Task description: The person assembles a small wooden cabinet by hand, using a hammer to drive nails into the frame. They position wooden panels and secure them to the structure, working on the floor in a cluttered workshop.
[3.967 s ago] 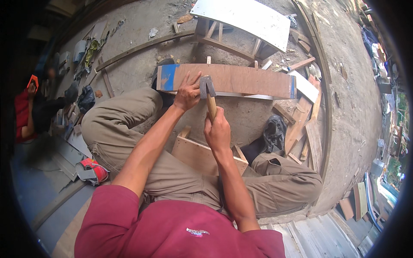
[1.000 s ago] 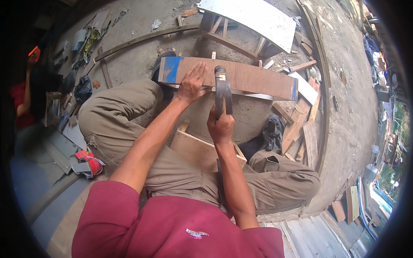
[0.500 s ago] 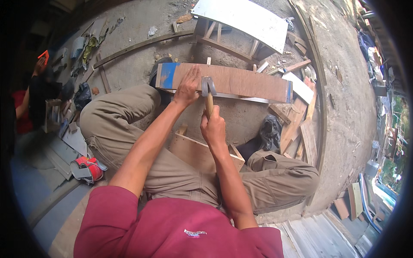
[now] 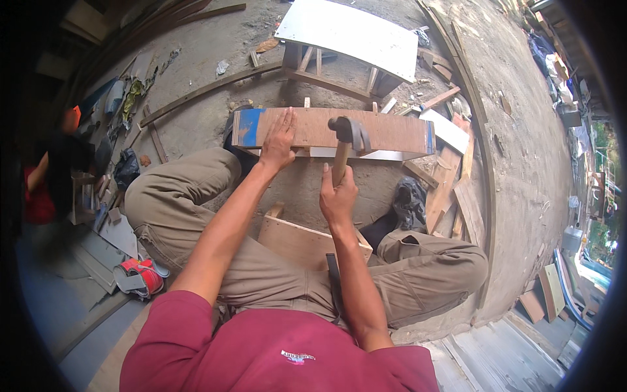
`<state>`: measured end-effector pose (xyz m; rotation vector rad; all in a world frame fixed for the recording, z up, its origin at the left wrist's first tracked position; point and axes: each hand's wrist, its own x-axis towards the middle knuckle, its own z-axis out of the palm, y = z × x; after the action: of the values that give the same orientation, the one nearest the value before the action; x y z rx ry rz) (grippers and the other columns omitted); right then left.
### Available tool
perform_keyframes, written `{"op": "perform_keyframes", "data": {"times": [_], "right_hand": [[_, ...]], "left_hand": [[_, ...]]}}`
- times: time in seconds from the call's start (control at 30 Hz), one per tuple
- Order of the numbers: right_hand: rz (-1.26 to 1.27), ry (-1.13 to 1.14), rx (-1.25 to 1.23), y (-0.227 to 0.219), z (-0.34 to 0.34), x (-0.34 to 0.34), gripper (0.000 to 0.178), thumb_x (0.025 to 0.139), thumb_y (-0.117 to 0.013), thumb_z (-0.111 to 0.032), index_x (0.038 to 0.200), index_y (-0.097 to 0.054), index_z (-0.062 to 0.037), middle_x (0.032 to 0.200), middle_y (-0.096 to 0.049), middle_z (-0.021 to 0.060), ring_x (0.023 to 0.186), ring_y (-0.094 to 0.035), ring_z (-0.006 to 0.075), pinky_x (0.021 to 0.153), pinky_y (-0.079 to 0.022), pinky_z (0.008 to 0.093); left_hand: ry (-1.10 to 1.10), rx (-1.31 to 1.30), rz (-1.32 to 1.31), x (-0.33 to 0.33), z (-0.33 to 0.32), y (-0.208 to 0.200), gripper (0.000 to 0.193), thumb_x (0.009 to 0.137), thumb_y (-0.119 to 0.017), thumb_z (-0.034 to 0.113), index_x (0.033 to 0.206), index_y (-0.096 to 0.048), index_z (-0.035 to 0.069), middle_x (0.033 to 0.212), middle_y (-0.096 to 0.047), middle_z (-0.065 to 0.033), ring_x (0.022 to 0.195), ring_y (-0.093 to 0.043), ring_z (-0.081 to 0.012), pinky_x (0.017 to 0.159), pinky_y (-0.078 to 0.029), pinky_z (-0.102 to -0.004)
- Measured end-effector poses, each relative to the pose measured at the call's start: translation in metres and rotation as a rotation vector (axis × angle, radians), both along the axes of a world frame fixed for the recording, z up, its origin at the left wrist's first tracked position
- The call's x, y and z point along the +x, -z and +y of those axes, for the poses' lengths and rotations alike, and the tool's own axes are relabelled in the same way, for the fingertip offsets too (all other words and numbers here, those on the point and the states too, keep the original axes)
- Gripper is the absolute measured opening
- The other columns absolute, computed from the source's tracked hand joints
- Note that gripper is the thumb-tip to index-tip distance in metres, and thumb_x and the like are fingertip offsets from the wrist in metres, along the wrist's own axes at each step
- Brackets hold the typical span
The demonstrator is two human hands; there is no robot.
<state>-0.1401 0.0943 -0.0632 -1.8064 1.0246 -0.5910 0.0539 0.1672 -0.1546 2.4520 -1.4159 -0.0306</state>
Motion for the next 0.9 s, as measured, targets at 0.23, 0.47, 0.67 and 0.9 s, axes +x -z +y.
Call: {"op": "perform_keyframes", "data": {"times": [0.23, 0.47, 0.67, 0.9], "right_hand": [[0.038, 0.415, 0.08, 0.074, -0.043, -0.028, 0.029, 0.096, -0.064, -0.026, 0.094, -0.061, 0.0027, 0.076, -0.065, 0.0145, 0.07, -0.065, 0.0284, 0.07, -0.05, 0.0421], [0.039, 0.505, 0.342, 0.135, -0.054, -0.057, 0.026, 0.095, -0.06, -0.021, 0.087, -0.056, 0.0036, 0.06, -0.056, 0.0076, 0.042, -0.055, 0.0168, 0.04, -0.045, 0.0312], [0.507, 0.321, 0.537, 0.239, -0.064, -0.096, 0.029, 0.088, -0.062, -0.021, 0.077, -0.062, 0.0059, 0.066, -0.064, 0.0151, 0.051, -0.063, 0.0226, 0.044, -0.049, 0.0377], [0.538, 0.074, 0.595, 0.22, -0.053, -0.07, 0.02, 0.078, -0.067, -0.012, 0.083, -0.063, 0.007, 0.067, -0.059, 0.0116, 0.054, -0.059, 0.0226, 0.043, -0.044, 0.0383]], "left_hand": [[-0.004, 0.309, -0.072, 0.023, -0.023, -0.018, 0.102, 0.074, -0.071, -0.001, 0.159, -0.016, 0.007, 0.166, -0.017, -0.0103, 0.153, -0.02, -0.0253, 0.125, -0.02, -0.0411], [0.005, 0.473, -0.057, 0.052, -0.046, -0.028, 0.101, 0.075, -0.075, 0.002, 0.159, -0.018, 0.011, 0.167, -0.018, -0.0051, 0.153, -0.02, -0.0215, 0.122, -0.025, -0.0496], [0.03, 0.387, -0.007, 0.066, -0.073, -0.032, 0.102, 0.072, -0.073, 0.0, 0.158, -0.02, 0.011, 0.166, -0.02, -0.0061, 0.153, -0.02, -0.0226, 0.123, -0.022, -0.051], [-0.017, 0.408, 0.048, 0.072, -0.055, -0.025, 0.1, 0.071, -0.071, 0.0, 0.158, -0.022, 0.011, 0.166, -0.021, -0.0064, 0.152, -0.022, -0.0234, 0.123, -0.021, -0.0513]]}}
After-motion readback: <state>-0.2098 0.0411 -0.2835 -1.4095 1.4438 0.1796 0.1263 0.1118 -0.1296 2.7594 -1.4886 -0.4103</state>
